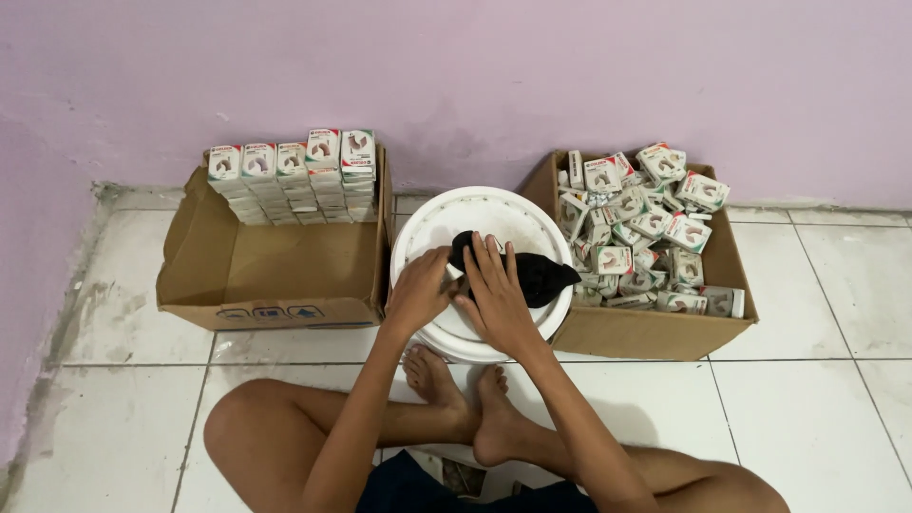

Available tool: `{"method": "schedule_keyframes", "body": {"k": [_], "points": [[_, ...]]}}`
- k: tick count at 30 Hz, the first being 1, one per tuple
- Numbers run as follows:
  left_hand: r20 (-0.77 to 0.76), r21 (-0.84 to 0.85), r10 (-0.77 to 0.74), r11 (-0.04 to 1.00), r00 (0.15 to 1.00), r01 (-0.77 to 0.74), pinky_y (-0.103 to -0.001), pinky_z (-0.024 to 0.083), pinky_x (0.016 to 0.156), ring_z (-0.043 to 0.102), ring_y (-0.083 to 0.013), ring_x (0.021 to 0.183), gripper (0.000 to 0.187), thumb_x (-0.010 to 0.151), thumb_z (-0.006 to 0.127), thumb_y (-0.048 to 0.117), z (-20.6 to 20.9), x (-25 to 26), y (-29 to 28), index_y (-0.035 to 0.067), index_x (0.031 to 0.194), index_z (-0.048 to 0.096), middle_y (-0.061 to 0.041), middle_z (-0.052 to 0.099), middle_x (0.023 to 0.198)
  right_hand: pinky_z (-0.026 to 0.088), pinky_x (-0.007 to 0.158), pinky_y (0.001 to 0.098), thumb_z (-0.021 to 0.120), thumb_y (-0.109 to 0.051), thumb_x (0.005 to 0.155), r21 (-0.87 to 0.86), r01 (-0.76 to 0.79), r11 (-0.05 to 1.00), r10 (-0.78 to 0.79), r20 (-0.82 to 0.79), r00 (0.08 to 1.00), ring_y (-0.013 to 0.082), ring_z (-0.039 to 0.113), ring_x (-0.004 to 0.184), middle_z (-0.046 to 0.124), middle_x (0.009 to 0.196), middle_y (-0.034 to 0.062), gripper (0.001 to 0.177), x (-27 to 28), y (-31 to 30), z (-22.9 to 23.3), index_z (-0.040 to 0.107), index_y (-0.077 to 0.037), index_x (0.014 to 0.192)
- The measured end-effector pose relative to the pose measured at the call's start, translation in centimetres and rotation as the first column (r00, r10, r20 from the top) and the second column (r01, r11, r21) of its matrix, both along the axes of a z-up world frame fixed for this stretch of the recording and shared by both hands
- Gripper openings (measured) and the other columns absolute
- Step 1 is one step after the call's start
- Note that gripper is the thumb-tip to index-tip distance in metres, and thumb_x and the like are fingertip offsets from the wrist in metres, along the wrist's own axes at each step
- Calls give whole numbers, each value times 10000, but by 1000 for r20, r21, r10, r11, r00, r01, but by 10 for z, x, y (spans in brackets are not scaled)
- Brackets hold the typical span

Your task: Wiping dust or residue off small product boxes using a cloth before sorting them.

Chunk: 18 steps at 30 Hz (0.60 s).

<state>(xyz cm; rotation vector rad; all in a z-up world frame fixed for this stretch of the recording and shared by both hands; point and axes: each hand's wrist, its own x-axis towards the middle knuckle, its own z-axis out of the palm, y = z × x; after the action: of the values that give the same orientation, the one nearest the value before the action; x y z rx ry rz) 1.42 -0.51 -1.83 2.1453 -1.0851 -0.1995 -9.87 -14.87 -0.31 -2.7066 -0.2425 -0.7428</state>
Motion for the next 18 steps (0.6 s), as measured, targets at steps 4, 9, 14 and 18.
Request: {"method": "schedule_keyframes", "body": {"k": [4, 9, 14, 18], "points": [[-5, -5, -28, 1000, 1000, 28, -479, 434, 1085, 578, -357, 1276, 541, 949, 614, 64, 27, -4, 2, 12, 1470, 478, -222, 622, 1343, -10, 1275, 567, 460, -238, 1072, -31, 59, 998, -59, 5, 998, 276, 64, 1586, 99, 1728, 141, 608, 5, -1, 0, 260, -67, 1620], [-20, -41, -45, 998, 999, 45, -457, 425, 1111, 563, -302, 1317, 493, 960, 642, 103, 42, -11, 7, 96, 1444, 546, -137, 647, 1347, 83, 1279, 523, 445, -20, 1025, 67, 243, 968, -244, 8, 970, 334, 172, 1566, 215, 1694, 204, 615, 2, -1, -3, 265, -5, 1613], [-76, -68, -8, 998, 997, 3, -448, 431, 1114, 568, -276, 1323, 462, 971, 643, 121, 24, -5, 7, 106, 1428, 581, -113, 673, 1326, 71, 1270, 545, 465, -45, 1015, 62, 154, 986, -154, -12, 988, 339, 152, 1572, 221, 1696, 191, 602, 2, 4, -5, 319, -42, 1599], [-124, -93, 46, 994, 991, -58, -540, 445, 1082, 617, -384, 1233, 537, 972, 638, 158, 37, -3, 6, 66, 1483, 502, -217, 696, 1208, 36, 1262, 571, 466, -52, 1009, -22, 62, 998, -62, -16, 998, 337, 116, 1578, 178, 1707, 186, 607, 10, 3, -6, 338, -97, 1600]]}}
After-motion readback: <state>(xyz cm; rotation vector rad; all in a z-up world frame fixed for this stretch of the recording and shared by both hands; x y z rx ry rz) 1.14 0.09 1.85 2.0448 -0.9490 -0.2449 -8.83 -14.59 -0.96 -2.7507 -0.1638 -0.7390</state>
